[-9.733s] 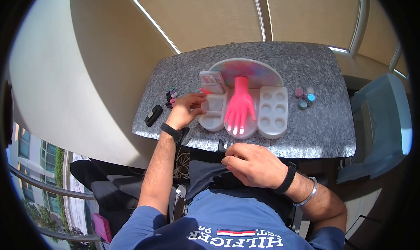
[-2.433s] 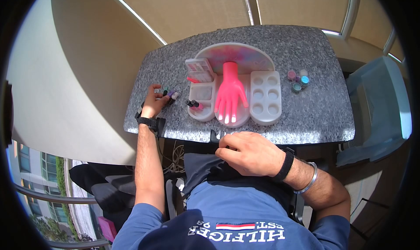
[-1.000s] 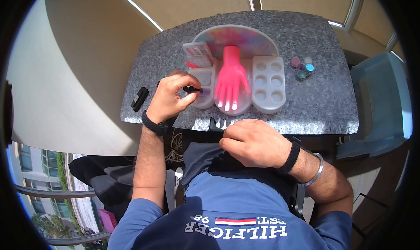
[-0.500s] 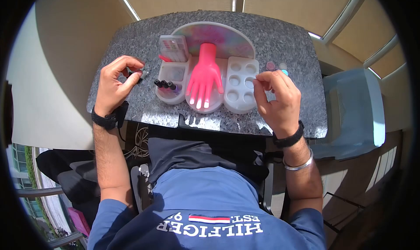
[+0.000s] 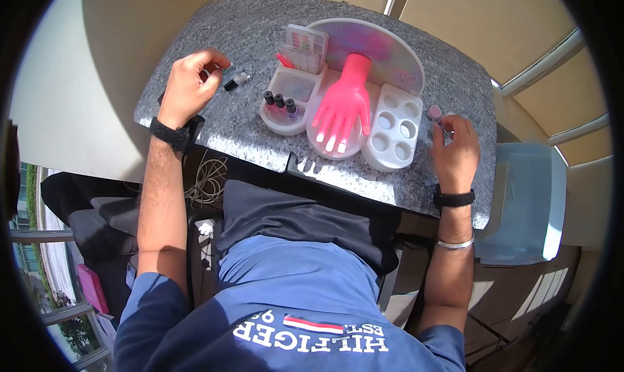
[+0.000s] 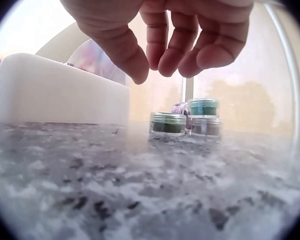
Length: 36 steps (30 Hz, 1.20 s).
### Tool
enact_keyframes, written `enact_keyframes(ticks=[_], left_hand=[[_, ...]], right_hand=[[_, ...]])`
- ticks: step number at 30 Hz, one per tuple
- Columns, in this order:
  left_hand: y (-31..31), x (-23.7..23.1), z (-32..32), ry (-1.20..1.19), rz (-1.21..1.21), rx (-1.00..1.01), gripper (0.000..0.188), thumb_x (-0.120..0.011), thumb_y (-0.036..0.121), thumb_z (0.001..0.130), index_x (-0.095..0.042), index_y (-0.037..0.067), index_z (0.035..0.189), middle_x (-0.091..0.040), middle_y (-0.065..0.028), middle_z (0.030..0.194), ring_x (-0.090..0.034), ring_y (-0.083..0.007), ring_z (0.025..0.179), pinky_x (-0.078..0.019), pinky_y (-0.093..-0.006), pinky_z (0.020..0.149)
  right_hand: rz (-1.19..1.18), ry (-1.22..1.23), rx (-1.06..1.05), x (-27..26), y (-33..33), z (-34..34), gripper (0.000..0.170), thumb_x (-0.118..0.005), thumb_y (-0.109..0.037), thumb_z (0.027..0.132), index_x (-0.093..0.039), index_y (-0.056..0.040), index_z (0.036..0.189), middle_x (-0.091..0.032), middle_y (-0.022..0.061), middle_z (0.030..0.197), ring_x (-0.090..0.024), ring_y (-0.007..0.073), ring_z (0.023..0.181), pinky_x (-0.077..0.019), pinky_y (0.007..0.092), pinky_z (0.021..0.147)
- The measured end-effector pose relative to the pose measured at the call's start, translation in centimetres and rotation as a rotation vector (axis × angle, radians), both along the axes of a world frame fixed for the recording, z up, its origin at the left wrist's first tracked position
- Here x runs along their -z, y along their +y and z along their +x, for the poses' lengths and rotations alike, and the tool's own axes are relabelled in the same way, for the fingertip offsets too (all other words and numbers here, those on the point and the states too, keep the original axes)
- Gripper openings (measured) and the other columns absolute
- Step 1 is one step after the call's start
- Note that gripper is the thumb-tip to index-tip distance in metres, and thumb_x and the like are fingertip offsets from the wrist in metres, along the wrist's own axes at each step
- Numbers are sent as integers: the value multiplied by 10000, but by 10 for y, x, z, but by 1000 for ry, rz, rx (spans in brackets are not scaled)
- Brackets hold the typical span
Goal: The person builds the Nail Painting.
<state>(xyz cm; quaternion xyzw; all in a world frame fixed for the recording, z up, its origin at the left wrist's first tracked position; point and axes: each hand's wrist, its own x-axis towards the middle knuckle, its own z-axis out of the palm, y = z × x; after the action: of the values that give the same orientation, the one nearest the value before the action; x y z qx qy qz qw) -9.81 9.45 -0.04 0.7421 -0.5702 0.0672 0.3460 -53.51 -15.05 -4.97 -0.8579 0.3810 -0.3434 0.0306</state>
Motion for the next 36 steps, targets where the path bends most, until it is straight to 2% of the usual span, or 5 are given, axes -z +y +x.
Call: enact_keyframes(ticks=[4,7,14,29,36], left_hand=[[0,15,7,-4,167,-94,173,-740,50,883,-776,13,1048,-803,-189,1012,-784,-386,962,-625,-460,859],[3,33,15,-119,153,-123,178,-785,92,885,-757,9,1039,-785,-158,929,-764,-290,806,-609,-412,759],[3,48,23,-82,175,-236,224,-807,112,885,-743,32,1084,-790,-156,932,-769,-327,808,-607,-448,753],[-4,61,42,-52,390,-333,116,-748,71,911,-761,68,1027,-788,-191,1037,-755,-396,1011,-597,-505,878],[-5,51,44,-179,32,-281,151,-669,57,943,-728,11,1074,-774,-188,1022,-766,-360,924,-603,-454,818]], right_hand=[[-22,27,7,2,-2,0,160,-817,-63,897,-716,-48,1021,-711,117,949,-702,315,860,-572,417,771],[-23,24,-2,0,0,2,139,-814,-70,904,-718,-42,1001,-713,115,925,-702,313,851,-569,417,771],[-56,-62,-45,-8,8,9,98,-820,-63,922,-736,-34,962,-737,107,880,-725,277,798,-581,385,755],[-70,-120,-79,-10,10,10,89,-824,-59,929,-752,-23,969,-750,110,869,-728,244,746,-589,357,715],[-74,-103,-71,-15,13,10,99,-831,-66,929,-752,-21,969,-766,111,880,-740,241,745,-594,351,706]])
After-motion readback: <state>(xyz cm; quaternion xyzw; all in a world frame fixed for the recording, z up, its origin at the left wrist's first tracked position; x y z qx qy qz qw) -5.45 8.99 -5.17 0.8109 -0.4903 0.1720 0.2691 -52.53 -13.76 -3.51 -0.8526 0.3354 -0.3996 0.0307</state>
